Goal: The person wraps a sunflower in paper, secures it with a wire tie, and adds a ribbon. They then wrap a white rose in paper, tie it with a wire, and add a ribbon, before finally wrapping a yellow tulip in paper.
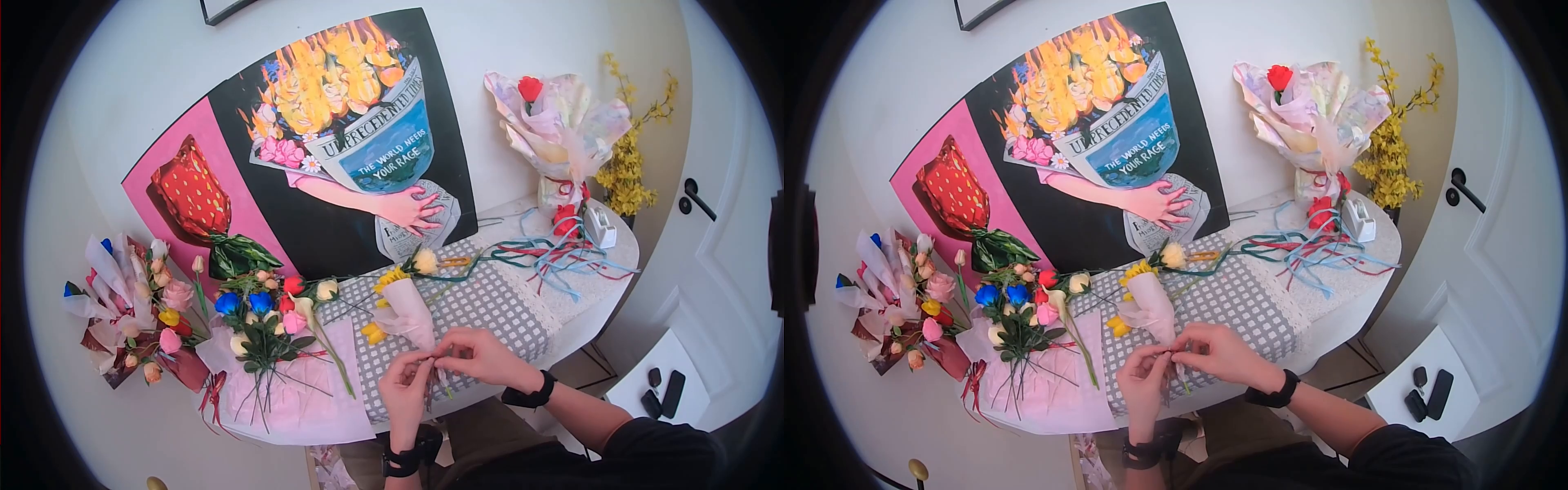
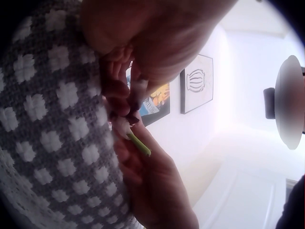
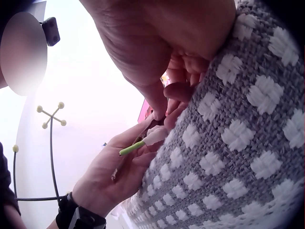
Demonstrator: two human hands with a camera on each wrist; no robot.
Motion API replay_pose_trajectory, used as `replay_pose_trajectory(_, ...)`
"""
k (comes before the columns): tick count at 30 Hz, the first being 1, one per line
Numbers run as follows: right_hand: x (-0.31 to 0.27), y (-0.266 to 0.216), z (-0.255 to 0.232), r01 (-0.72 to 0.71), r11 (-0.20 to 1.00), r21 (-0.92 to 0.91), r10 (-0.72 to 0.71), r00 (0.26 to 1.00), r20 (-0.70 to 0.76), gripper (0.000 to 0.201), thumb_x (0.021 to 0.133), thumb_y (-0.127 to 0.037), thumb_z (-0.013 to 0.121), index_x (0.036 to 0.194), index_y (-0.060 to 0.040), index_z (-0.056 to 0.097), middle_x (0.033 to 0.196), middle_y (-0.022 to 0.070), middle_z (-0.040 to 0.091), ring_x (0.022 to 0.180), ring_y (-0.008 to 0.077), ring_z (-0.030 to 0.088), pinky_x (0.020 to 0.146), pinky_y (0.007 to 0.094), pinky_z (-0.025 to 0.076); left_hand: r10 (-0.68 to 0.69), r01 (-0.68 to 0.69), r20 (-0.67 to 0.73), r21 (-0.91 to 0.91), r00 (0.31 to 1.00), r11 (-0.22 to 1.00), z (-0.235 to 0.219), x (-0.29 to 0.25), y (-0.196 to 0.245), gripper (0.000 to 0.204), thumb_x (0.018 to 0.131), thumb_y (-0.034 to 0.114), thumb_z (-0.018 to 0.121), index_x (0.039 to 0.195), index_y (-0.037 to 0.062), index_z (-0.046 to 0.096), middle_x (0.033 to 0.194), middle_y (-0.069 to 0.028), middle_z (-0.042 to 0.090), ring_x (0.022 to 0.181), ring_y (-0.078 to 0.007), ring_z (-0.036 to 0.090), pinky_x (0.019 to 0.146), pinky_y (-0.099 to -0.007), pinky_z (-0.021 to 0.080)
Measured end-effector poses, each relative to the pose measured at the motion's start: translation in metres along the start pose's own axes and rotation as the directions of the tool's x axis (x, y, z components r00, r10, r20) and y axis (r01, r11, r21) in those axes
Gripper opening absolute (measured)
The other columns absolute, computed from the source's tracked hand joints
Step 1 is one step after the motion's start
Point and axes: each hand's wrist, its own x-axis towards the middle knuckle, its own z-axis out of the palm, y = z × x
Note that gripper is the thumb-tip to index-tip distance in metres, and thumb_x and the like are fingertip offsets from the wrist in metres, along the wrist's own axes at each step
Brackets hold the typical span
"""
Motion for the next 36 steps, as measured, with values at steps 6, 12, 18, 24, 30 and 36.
replay_pose_trajectory(6, 0.002, 0.008, -0.001, 0.028, 0.997, 0.078, -0.032, 0.998, 0.049, 0.015, 0.093, -0.007, 0.073, 0.107, -0.0002, 0.072, 0.093, 0.0033, 0.065, 0.073, 0.0077, 0.062, 0.063, 0.0219, 0.047, -0.011, 0.011, 0.004, 0.011, 1.0, 1.0, -0.002, 0.002, -0.004, 0.01, 0.095, -0.001, 0.07, 0.105, 0.0006, 0.071, 0.081, 0.0003, 0.069, 0.066, -0.0022, 0.059, 0.054, -0.0179, 0.04)
replay_pose_trajectory(12, 0.003, 0.002, -0.002, 0.044, 0.996, -0.079, -0.039, 0.998, 0.059, 0.015, 0.091, -0.011, 0.076, 0.103, -0.0029, 0.073, 0.093, 0.0016, 0.065, 0.072, 0.008, 0.059, 0.063, 0.0247, 0.046, -0.05, 0.05, 0.022, -0.014, 0.999, 0.999, -0.003, 0.004, -0.006, 0.01, 0.095, 0.0, 0.071, 0.105, -0.0005, 0.071, 0.084, -0.0013, 0.07, 0.07, -0.0025, 0.06, 0.059, -0.0177, 0.042)
replay_pose_trajectory(18, 0.005, 0.006, 0.001, 0.136, 0.973, -0.185, -0.132, 0.991, 0.034, 0.019, 0.089, -0.019, 0.077, 0.098, -0.0031, 0.071, 0.079, 0.0033, 0.061, 0.067, 0.0116, 0.056, 0.062, 0.0287, 0.045, 0.004, -0.004, 0.037, 0.017, 0.999, 1.0, -0.004, 0.006, -0.011, 0.009, 0.095, -0.005, 0.068, 0.104, -0.0031, 0.07, 0.09, -0.0044, 0.073, 0.073, -0.0037, 0.062, 0.059, -0.0173, 0.043)
replay_pose_trajectory(24, 0.004, 0.002, 0.0, 0.056, 0.998, -0.041, -0.055, 0.998, 0.013, 0.015, 0.092, -0.016, 0.074, 0.099, -0.002, 0.071, 0.081, 0.007, 0.061, 0.069, 0.0168, 0.059, 0.064, 0.0307, 0.047, -0.062, 0.062, -0.005, -0.026, 0.998, 0.998, -0.003, 0.004, -0.003, 0.007, 0.095, -0.002, 0.068, 0.102, -0.0021, 0.07, 0.085, -0.0022, 0.07, 0.066, -0.0034, 0.059, 0.054, -0.0183, 0.042)
replay_pose_trajectory(30, 0.005, 0.002, -0.002, 0.153, 0.983, -0.106, -0.148, 0.988, 0.047, 0.014, 0.097, -0.012, 0.068, 0.104, 0.0003, 0.071, 0.087, 0.0078, 0.062, 0.076, 0.0175, 0.059, 0.069, 0.0302, 0.046, -0.078, 0.078, 0.035, -0.011, 0.996, 0.997, -0.005, 0.008, 0.005, 0.004, 0.098, 0.002, 0.065, 0.103, 0.0009, 0.066, 0.076, -0.001, 0.064, 0.055, -0.0041, 0.053, 0.044, -0.0196, 0.035)
replay_pose_trajectory(36, 0.001, 0.0, -0.002, 0.14, 0.985, -0.102, -0.141, 0.99, -0.001, 0.016, 0.096, -0.012, 0.071, 0.11, -0.0036, 0.07, 0.084, 0.0024, 0.062, 0.072, 0.0079, 0.056, 0.061, 0.0257, 0.044, -0.078, 0.078, 0.045, -0.004, 0.996, 0.997, -0.005, 0.008, 0.003, 0.006, 0.1, 0.005, 0.064, 0.105, 0.0023, 0.064, 0.075, -0.0001, 0.063, 0.054, -0.0035, 0.052, 0.044, -0.0196, 0.034)
